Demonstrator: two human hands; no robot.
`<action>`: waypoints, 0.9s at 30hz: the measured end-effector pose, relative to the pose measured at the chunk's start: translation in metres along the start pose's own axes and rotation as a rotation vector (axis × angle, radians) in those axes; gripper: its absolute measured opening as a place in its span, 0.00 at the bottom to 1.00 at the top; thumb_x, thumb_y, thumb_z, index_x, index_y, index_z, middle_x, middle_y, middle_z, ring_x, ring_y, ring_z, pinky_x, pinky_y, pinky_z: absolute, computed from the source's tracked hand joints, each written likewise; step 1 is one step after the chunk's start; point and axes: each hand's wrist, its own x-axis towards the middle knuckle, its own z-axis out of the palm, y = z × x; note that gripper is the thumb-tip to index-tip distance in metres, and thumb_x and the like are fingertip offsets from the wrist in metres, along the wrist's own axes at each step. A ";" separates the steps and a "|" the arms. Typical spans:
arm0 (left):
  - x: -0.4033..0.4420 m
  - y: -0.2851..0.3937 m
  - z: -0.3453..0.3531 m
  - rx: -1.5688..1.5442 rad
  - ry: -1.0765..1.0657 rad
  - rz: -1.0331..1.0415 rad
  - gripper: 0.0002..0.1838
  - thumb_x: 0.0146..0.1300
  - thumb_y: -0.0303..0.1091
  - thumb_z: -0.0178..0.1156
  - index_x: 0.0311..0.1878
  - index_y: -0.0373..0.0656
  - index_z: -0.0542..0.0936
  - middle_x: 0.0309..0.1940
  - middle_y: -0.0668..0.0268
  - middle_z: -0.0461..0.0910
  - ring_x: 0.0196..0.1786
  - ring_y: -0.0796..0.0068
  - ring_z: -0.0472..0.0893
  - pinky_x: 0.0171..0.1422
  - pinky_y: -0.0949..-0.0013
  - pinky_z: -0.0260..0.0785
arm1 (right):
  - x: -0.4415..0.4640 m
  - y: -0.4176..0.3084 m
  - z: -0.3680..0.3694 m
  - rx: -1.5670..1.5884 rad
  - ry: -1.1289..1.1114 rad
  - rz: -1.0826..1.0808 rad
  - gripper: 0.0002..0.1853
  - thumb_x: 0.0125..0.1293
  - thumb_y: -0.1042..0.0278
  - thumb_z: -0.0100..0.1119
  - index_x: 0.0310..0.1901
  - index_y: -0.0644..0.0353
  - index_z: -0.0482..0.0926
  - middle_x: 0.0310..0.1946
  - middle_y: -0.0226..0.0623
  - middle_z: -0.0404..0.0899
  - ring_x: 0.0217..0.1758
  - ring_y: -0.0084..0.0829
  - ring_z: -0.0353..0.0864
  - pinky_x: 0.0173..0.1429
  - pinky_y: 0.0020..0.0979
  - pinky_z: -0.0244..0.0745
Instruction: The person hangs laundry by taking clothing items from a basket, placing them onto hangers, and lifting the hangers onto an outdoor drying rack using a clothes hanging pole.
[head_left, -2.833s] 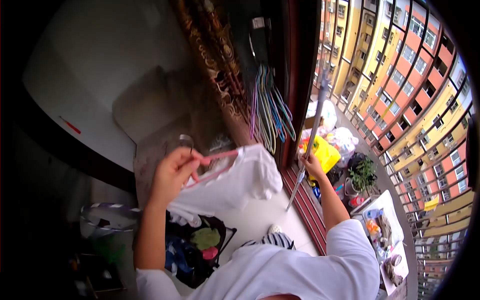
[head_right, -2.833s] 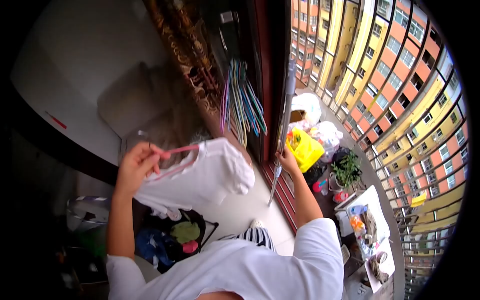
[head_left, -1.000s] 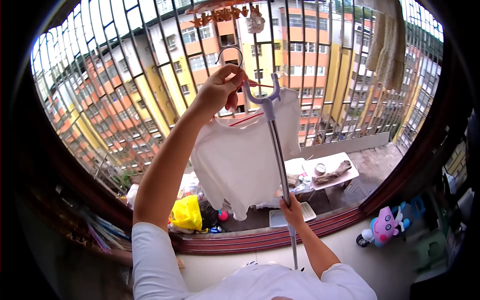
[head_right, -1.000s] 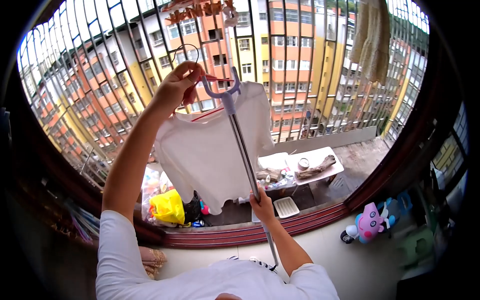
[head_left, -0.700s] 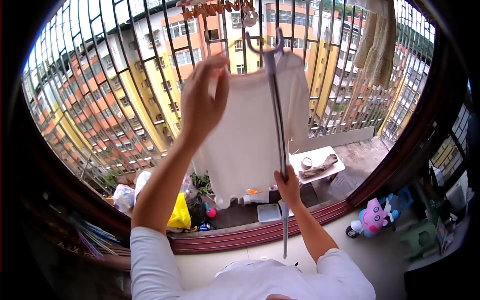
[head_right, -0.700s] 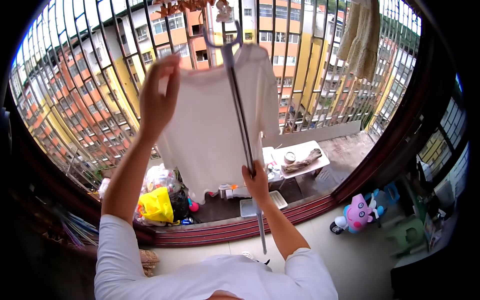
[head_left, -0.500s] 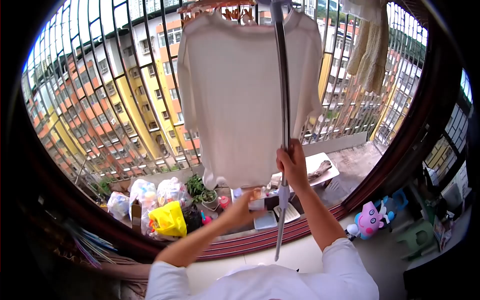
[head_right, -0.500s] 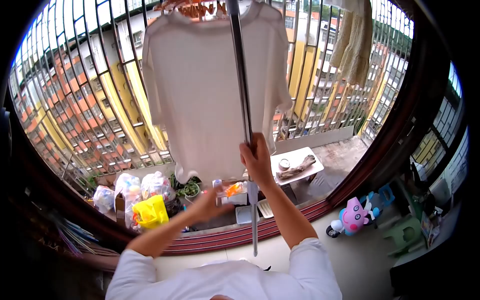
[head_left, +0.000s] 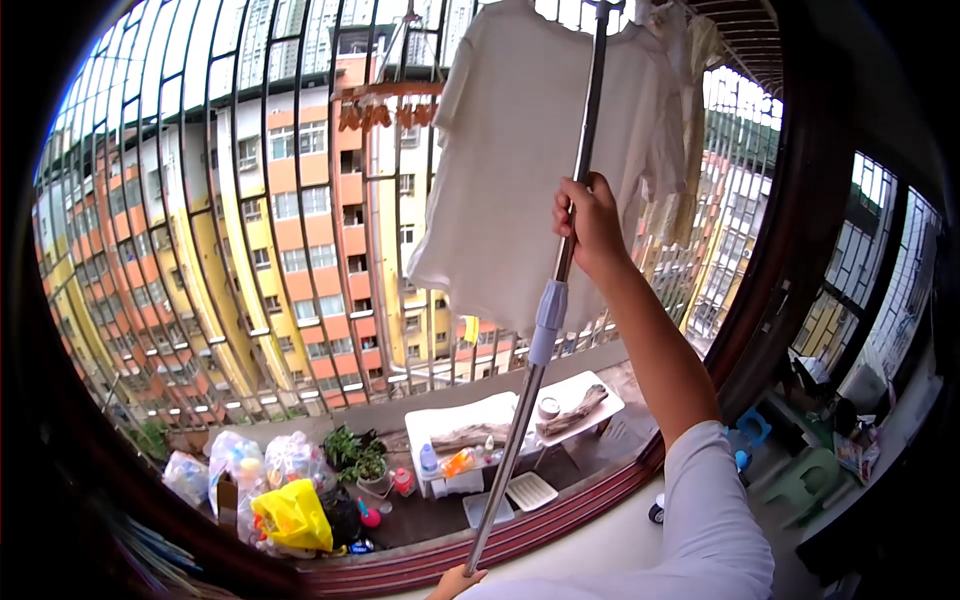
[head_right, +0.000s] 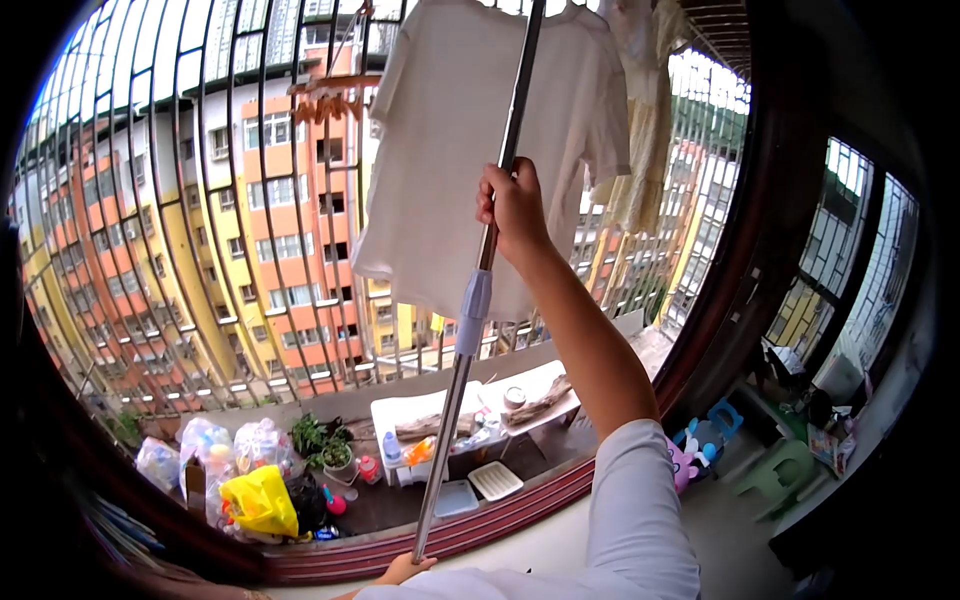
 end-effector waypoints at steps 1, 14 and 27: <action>-0.002 0.009 -0.001 0.022 0.142 0.090 0.21 0.50 0.52 0.61 0.25 0.40 0.76 0.18 0.65 0.74 0.24 0.74 0.73 0.32 0.69 0.65 | 0.010 0.002 -0.004 -0.034 0.029 -0.025 0.07 0.58 0.73 0.47 0.31 0.59 0.58 0.17 0.32 0.62 0.14 0.20 0.61 0.15 0.21 0.57; 0.078 0.225 -0.060 -0.241 0.504 0.550 0.22 0.49 0.50 0.61 0.20 0.37 0.74 0.11 0.61 0.69 0.16 0.73 0.69 0.24 0.66 0.61 | -0.084 0.100 -0.067 -0.253 -0.012 0.278 0.12 0.60 0.62 0.51 0.42 0.59 0.67 0.32 0.36 0.75 0.32 0.26 0.77 0.30 0.25 0.76; 0.071 0.215 -0.091 0.022 0.126 0.607 0.38 0.50 0.43 0.63 0.62 0.41 0.56 0.37 0.57 0.74 0.36 0.69 0.76 0.42 0.70 0.69 | 0.022 0.069 -0.122 -0.171 0.318 0.177 0.11 0.54 0.69 0.52 0.22 0.52 0.60 0.09 0.23 0.56 0.06 0.18 0.54 0.07 0.23 0.49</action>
